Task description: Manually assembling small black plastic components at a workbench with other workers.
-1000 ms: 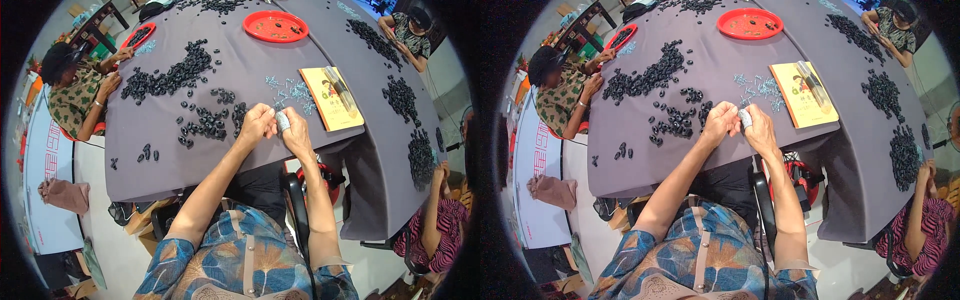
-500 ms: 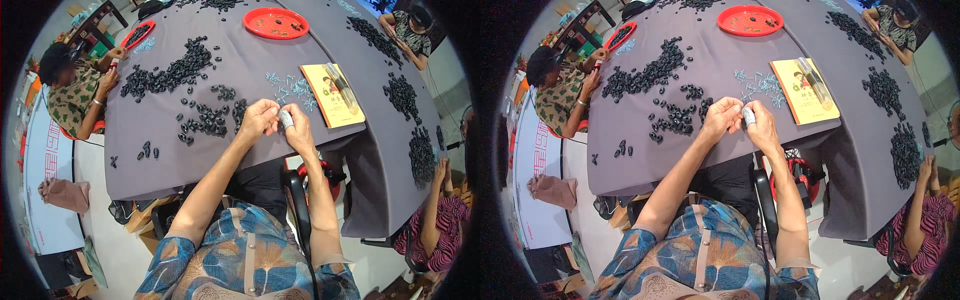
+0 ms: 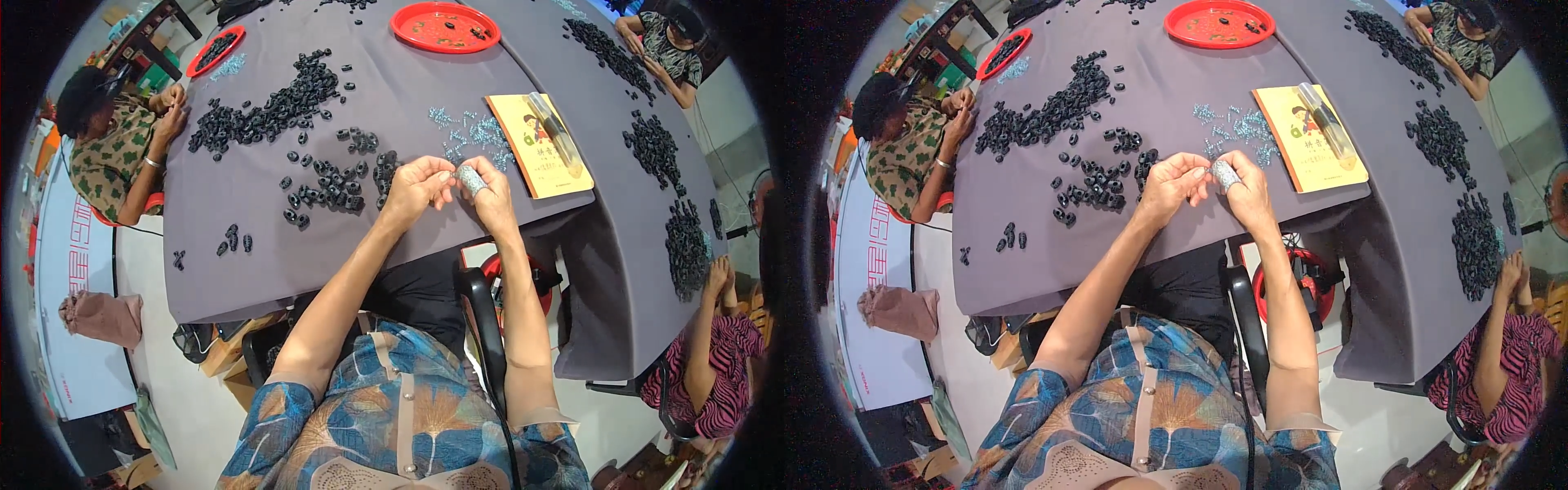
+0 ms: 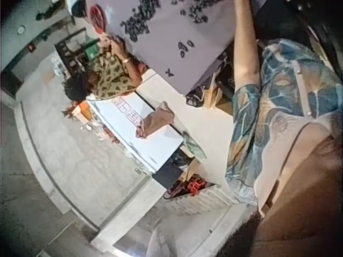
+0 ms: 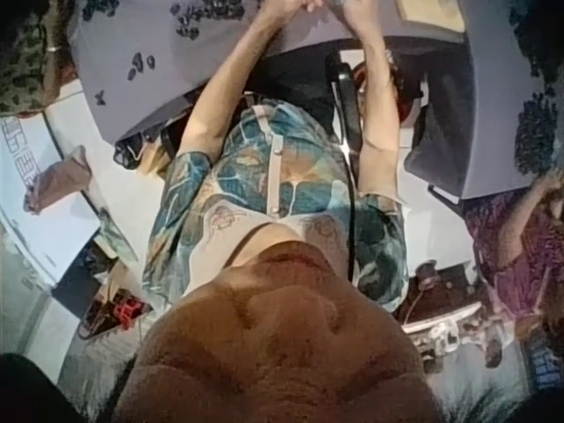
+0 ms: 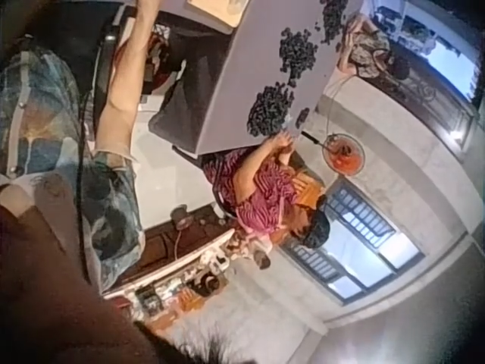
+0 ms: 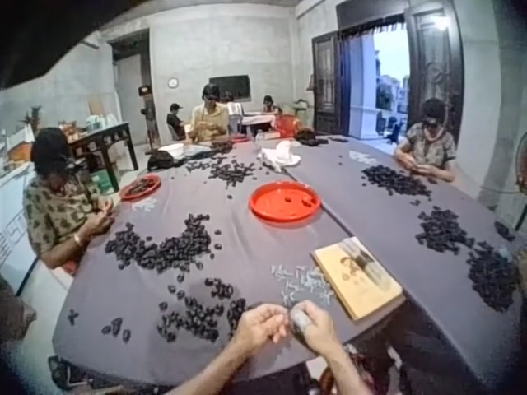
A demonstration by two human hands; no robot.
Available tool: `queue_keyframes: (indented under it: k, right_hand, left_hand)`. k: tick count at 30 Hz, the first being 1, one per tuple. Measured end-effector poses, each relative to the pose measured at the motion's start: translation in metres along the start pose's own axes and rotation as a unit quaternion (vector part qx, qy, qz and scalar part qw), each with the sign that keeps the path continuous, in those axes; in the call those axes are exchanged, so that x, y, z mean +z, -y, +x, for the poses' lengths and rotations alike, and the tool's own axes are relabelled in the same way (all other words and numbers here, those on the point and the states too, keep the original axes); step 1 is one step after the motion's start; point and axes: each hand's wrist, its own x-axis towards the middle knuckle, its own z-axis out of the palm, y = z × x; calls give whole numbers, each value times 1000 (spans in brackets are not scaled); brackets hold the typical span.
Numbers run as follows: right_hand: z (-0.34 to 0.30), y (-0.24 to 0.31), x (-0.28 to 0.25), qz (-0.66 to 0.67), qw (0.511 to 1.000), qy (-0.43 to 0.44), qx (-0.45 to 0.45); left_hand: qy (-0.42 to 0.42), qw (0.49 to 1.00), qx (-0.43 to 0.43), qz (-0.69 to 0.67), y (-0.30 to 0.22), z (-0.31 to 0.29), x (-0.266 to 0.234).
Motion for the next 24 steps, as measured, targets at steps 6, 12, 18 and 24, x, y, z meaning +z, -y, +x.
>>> queue_keyframes:
  k: [6,12,18,24]
  right_hand:
    - [-1,-3,-1,-10,999,17,-32]
    - [-2,5,-5,16,999,33,17]
    - [0,7,-7,-10,999,40,35]
    - [1,8,0,-27,1000,10,0]
  left_hand:
    - [-10,1000,3,5,-4,-1,3]
    - [1,1000,-15,17,-7,-2,0]
    - [15,1000,-7,10,-4,-1,-1]
    - [19,1000,-11,-7,-6,-2,-1]
